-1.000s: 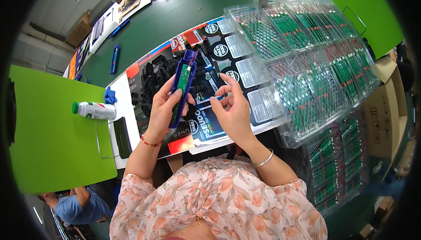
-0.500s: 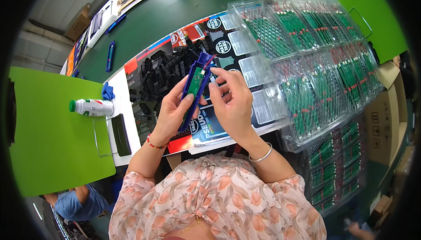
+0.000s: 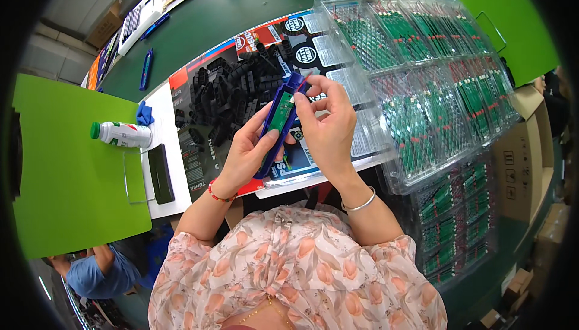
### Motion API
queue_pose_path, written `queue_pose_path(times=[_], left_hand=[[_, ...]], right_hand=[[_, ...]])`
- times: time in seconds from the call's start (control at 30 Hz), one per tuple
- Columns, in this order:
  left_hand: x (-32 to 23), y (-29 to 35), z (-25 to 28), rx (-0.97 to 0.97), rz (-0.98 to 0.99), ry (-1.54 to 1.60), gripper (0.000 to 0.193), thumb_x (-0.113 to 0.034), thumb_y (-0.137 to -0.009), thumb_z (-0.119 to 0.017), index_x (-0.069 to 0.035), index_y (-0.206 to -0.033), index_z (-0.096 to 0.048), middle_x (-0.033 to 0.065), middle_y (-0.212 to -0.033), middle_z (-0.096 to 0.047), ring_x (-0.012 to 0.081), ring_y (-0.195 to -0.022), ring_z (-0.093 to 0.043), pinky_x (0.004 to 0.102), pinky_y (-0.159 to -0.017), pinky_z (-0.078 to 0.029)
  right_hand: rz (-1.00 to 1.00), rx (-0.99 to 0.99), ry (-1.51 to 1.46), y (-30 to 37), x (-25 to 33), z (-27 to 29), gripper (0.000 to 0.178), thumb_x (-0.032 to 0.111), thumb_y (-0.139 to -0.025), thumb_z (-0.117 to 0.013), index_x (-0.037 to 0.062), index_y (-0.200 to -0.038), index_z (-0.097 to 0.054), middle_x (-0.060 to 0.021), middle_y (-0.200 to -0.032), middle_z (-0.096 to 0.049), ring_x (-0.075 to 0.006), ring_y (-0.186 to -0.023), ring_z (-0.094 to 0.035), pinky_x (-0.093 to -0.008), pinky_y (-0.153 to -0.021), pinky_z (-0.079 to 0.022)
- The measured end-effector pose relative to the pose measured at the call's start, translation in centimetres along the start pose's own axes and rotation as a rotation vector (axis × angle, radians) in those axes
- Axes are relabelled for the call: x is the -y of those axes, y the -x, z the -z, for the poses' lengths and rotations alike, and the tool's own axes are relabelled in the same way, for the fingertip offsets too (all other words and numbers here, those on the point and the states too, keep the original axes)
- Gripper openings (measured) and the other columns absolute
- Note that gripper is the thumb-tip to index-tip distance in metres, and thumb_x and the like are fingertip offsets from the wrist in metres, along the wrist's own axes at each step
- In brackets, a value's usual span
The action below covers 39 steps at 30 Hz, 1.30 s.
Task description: Assembling electronic components into a blue housing at a factory workstation.
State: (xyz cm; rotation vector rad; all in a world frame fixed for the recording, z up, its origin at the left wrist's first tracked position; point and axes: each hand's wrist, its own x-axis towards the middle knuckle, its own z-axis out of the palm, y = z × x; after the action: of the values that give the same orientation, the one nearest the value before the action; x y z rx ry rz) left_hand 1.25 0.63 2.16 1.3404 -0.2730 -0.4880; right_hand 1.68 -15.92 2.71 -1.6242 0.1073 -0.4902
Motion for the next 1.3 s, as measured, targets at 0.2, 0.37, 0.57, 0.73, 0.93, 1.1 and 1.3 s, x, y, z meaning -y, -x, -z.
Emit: queue_pose_path(times=[0.2,0.37,0.57,0.73,0.93,1.1,1.3], left_hand=[[0.6,0.5,-0.3,0.008,-0.023,-0.018,0.055,-0.004,-0.099,-0.048,-0.005,-0.150,-0.027,0.0109,-0.099,-0.067,0.0075,-0.070,-0.056,0.0228,-0.067,-0.049],[0.7,0.7,-0.4,-0.025,-0.006,-0.018,0.053,-0.006,-0.100,-0.047,-0.004,-0.149,-0.028,0.0105,-0.097,-0.067,0.0073,-0.068,-0.056,0.0224,-0.065,-0.049],[1.4,0.7,-0.4,-0.076,-0.008,-0.018,0.050,-0.009,-0.101,-0.046,-0.004,-0.148,-0.030,0.0110,-0.093,-0.067,0.0077,-0.065,-0.057,0.0221,-0.061,-0.049],[1.3,0.7,0.1,-0.054,0.013,0.036,0.050,-0.009,-0.101,-0.046,-0.004,-0.148,-0.032,0.0105,-0.088,-0.067,0.0082,-0.063,-0.058,0.0221,-0.060,-0.049],[0.3,0.7,0.2,-0.095,0.046,0.071,0.048,-0.011,-0.101,-0.047,-0.004,-0.147,-0.034,0.0090,-0.084,-0.065,0.0076,-0.061,-0.056,0.0216,-0.057,-0.048],[-1.0,-0.9,2.7,-0.199,-0.009,-0.062,0.049,-0.013,-0.100,-0.048,-0.003,-0.147,-0.034,0.0088,-0.080,-0.065,0.0080,-0.056,-0.056,0.0216,-0.053,-0.046],[-7.2,-12.0,14.3,-0.521,-0.174,-0.357,0.040,-0.012,-0.096,-0.050,0.000,-0.134,-0.049,0.0114,-0.082,-0.066,0.0124,-0.056,-0.057,0.0243,-0.054,-0.048]], right_hand=[[0.012,0.024,-0.027,-0.2,-0.1,0.3,0.016,0.008,-0.083,-0.071,0.0013,-0.097,-0.065,-0.0058,-0.091,-0.062,-0.0107,-0.065,-0.061,-0.0227,-0.052,-0.047],[0.045,0.052,0.021,-0.1,0.3,0.3,0.008,0.005,-0.083,-0.071,0.0003,-0.088,-0.067,-0.0056,-0.092,-0.061,-0.0110,-0.066,-0.061,-0.0228,-0.053,-0.048],[0.061,0.101,0.072,-0.1,0.3,0.2,0.007,0.004,-0.082,-0.071,0.0001,-0.087,-0.068,-0.0057,-0.092,-0.059,-0.0110,-0.069,-0.061,-0.0231,-0.053,-0.048],[0.030,0.105,0.077,-0.1,0.2,0.0,0.010,0.003,-0.083,-0.070,0.0005,-0.091,-0.067,-0.0051,-0.092,-0.059,-0.0100,-0.068,-0.060,-0.0221,-0.053,-0.047],[-0.082,0.093,-0.063,0.1,0.1,-0.4,0.025,0.002,-0.084,-0.067,0.0010,-0.109,-0.063,-0.0030,-0.090,-0.061,-0.0083,-0.069,-0.061,-0.0216,-0.053,-0.047],[-0.078,0.120,0.025,-0.1,-0.8,0.1,0.022,0.002,-0.085,-0.065,0.0011,-0.107,-0.064,-0.0043,-0.088,-0.063,-0.0092,-0.069,-0.061,-0.0226,-0.053,-0.047],[0.099,0.343,0.334,0.3,-3.1,0.1,0.017,0.004,-0.080,-0.068,0.0010,-0.097,-0.066,-0.0112,-0.086,-0.063,-0.0224,-0.068,-0.065,-0.0321,-0.061,-0.051]])
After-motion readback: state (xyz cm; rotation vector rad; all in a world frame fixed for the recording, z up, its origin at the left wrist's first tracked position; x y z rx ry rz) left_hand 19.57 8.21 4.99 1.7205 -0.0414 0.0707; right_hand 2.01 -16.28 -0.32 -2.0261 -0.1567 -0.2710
